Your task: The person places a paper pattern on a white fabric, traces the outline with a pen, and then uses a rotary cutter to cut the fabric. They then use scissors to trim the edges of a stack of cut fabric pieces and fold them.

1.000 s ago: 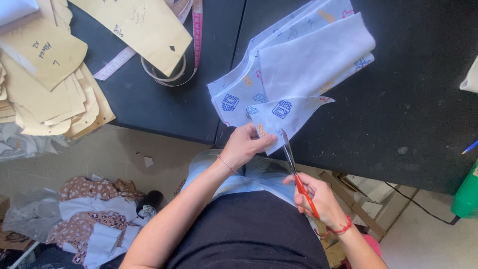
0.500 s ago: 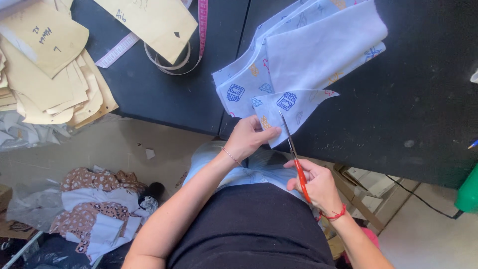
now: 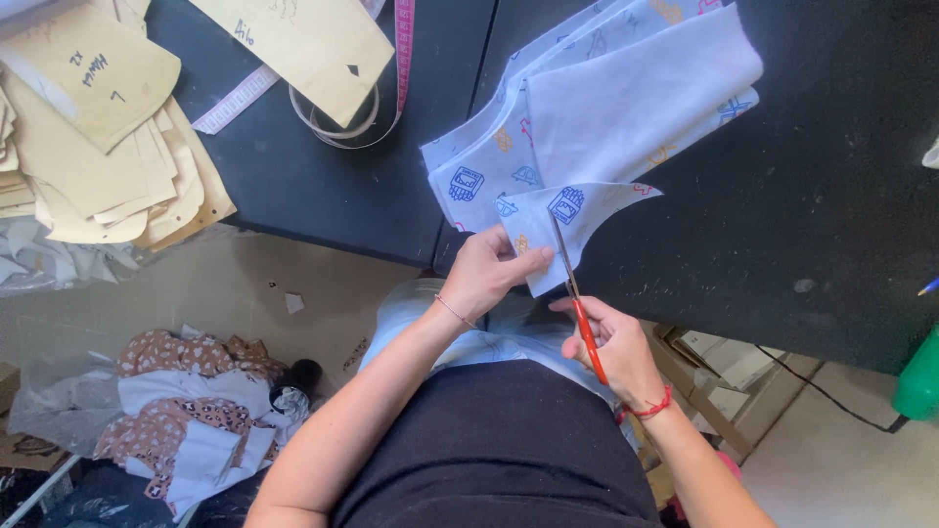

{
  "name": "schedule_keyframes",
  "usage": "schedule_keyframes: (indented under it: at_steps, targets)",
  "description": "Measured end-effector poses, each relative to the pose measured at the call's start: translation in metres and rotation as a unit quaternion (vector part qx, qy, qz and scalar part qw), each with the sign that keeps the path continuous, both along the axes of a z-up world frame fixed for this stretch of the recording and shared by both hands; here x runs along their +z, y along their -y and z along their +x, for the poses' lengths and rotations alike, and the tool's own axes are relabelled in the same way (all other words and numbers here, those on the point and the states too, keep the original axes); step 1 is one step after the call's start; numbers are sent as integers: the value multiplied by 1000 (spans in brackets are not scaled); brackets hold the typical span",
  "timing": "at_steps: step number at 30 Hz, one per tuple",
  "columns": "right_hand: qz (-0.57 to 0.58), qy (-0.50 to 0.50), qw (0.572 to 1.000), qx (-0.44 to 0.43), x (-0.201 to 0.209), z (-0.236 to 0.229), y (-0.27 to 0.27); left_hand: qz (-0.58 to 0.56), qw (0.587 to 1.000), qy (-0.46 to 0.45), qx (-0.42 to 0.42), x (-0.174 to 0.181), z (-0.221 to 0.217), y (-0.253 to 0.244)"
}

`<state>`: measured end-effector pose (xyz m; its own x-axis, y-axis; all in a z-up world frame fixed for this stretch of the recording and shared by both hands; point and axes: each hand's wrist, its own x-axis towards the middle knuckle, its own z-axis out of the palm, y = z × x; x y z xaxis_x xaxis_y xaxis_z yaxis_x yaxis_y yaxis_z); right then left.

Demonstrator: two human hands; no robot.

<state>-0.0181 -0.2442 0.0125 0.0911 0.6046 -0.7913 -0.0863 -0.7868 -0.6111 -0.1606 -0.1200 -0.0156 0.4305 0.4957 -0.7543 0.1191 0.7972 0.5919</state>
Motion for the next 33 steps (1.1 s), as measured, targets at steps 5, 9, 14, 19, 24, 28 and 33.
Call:
schedule_keyframes:
  at_steps: [5,9,14,19,24,28,33]
  targets:
    - [1,19,1000,-18,-4,-5,4,-12,1000,12,19,-13,2,6]
    - [-3,28,999,-26,9,-10,-2,1,1000,-10,8,-4,-4,1]
    - [-4,18,1000,-17,9,-8,-11,17,999,-21,40,2,-2,-6]
    - [19,26,999,-2,-11,-6,-15,22,999,-31,26,1,-2,1]
    - [25,41,999,-11,-11,-7,-16,18,999,-24,33,6,-3,-1]
    - [22,49,998,-26,9,-19,-27,13,999,-8,40,2,-3,1]
    - [43,34,998,-16,-2,-12,-26,29,1000,3,4,-2,0,3]
